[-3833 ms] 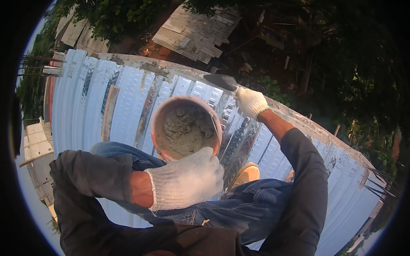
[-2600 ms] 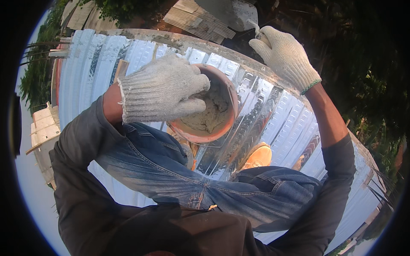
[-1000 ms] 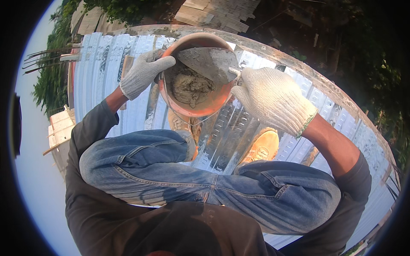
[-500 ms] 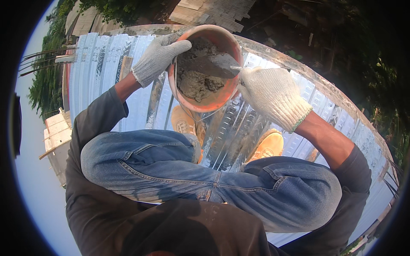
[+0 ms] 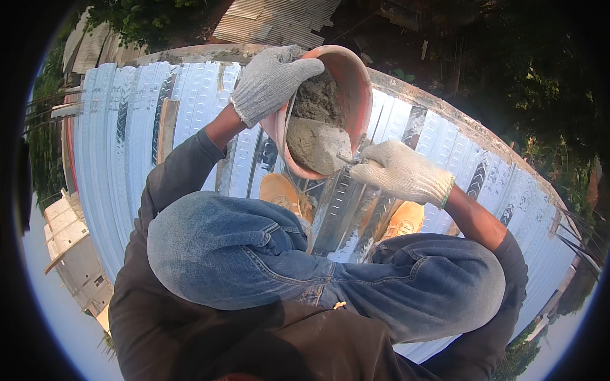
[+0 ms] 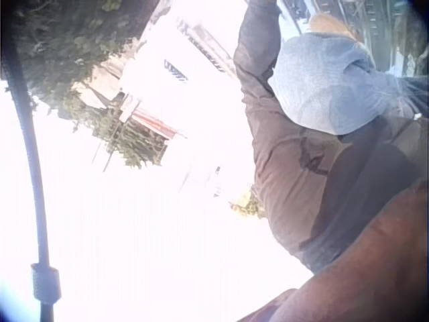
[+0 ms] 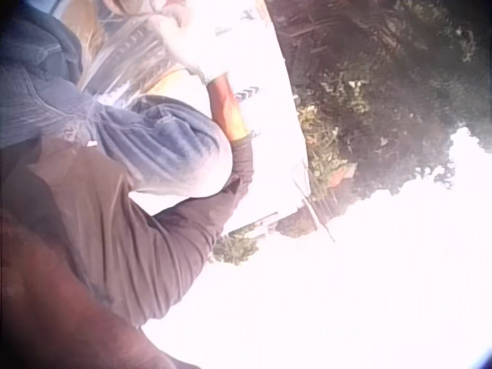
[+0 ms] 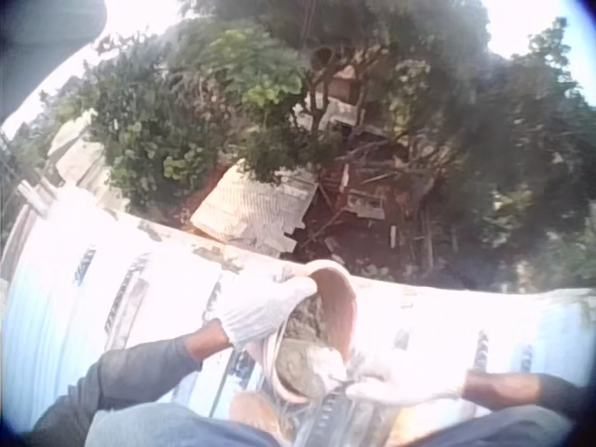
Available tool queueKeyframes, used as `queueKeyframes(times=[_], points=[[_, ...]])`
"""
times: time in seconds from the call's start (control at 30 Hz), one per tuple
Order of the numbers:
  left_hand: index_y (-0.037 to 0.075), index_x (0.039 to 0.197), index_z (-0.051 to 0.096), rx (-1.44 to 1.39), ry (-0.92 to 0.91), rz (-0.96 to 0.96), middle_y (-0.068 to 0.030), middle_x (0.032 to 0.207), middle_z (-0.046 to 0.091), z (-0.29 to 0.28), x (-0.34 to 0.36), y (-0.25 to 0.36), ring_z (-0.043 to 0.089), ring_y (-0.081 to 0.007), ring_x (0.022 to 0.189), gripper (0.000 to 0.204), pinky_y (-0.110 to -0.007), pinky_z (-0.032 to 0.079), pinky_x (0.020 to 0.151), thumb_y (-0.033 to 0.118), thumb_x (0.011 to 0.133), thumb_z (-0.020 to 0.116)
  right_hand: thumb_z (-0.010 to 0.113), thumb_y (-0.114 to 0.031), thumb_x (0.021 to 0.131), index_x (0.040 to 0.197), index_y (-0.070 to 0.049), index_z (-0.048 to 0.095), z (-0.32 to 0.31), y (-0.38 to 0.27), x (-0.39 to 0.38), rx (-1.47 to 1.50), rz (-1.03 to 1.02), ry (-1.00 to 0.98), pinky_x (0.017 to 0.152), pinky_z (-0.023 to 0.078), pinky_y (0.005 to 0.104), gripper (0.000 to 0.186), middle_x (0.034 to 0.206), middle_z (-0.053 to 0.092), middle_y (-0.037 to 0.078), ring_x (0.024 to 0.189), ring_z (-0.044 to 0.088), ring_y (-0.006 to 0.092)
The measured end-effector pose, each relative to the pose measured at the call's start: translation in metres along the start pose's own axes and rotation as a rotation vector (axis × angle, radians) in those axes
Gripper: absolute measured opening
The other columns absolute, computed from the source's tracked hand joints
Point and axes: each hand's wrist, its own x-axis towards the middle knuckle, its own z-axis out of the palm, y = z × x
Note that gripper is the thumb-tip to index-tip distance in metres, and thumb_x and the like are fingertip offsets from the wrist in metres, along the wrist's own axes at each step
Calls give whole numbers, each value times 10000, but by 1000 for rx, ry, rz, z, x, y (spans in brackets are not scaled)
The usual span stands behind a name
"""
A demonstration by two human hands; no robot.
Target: The person scoops cement from a bucket using a trowel and applies it to the edge of a corrugated metal roof. The person repeatedly smooths the cement along the roof's edge.
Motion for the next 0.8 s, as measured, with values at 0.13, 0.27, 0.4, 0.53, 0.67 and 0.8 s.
queueKeyframes(times=[0.13, 0.27, 0.4, 0.53, 0.67, 0.8], points=[[41, 1327, 834, -170, 48, -5, -98, 1043, 852, -9, -18, -25, 811, -174, 935, 540, -388, 651, 874, 500, 1044, 802, 723, -422, 1085, 1137, 44, 820, -3, -22, -4, 5, 137, -34, 740, 595, 424, 479, 825, 776, 142, 729, 721, 220], [0, 1246, 833, -499, 35, -197, -95, 988, 819, -34, -42, -86, 763, -164, 886, 524, -365, 622, 815, 478, 1033, 806, 716, -476, 1101, 1139, 28, 832, -19, -37, -11, -154, 94, -13, 742, 597, 423, 519, 824, 782, 133, 744, 741, 227], [11, 1212, 820, -732, 136, -311, -24, 1057, 791, -49, -73, -143, 717, -104, 926, 414, -324, 603, 822, 394, 1059, 840, 717, -542, 1109, 1129, 33, 827, -29, -40, -2, -287, 80, -52, 749, 594, 436, 585, 849, 773, 154, 766, 746, 235], [30, 1206, 814, -868, 246, -409, -5, 1091, 777, -35, -99, -166, 703, -100, 955, 362, -304, 583, 846, 371, 1084, 818, 714, -528, 1125, 1149, 38, 817, -30, -45, 12, -150, 123, -179, 727, 576, 433, 575, 857, 736, 117, 759, 703, 203], [30, 1127, 799, -840, 379, -436, 13, 1017, 723, -23, -113, -179, 636, -87, 914, 365, -285, 525, 819, 394, 1094, 800, 747, -452, 1132, 1159, 0, 814, -37, -29, 19, 67, 68, -246, 625, 525, 339, 458, 799, 692, 20, 701, 648, 110], [34, 1059, 777, -654, 480, -527, 24, 965, 672, -15, -134, -214, 581, -90, 888, 383, -297, 490, 806, 415, 1096, 793, 752, -477, 1120, 1135, -14, 825, -66, -38, 19, 2, -11, -232, 646, 536, 345, 468, 827, 705, 32, 720, 653, 116]])
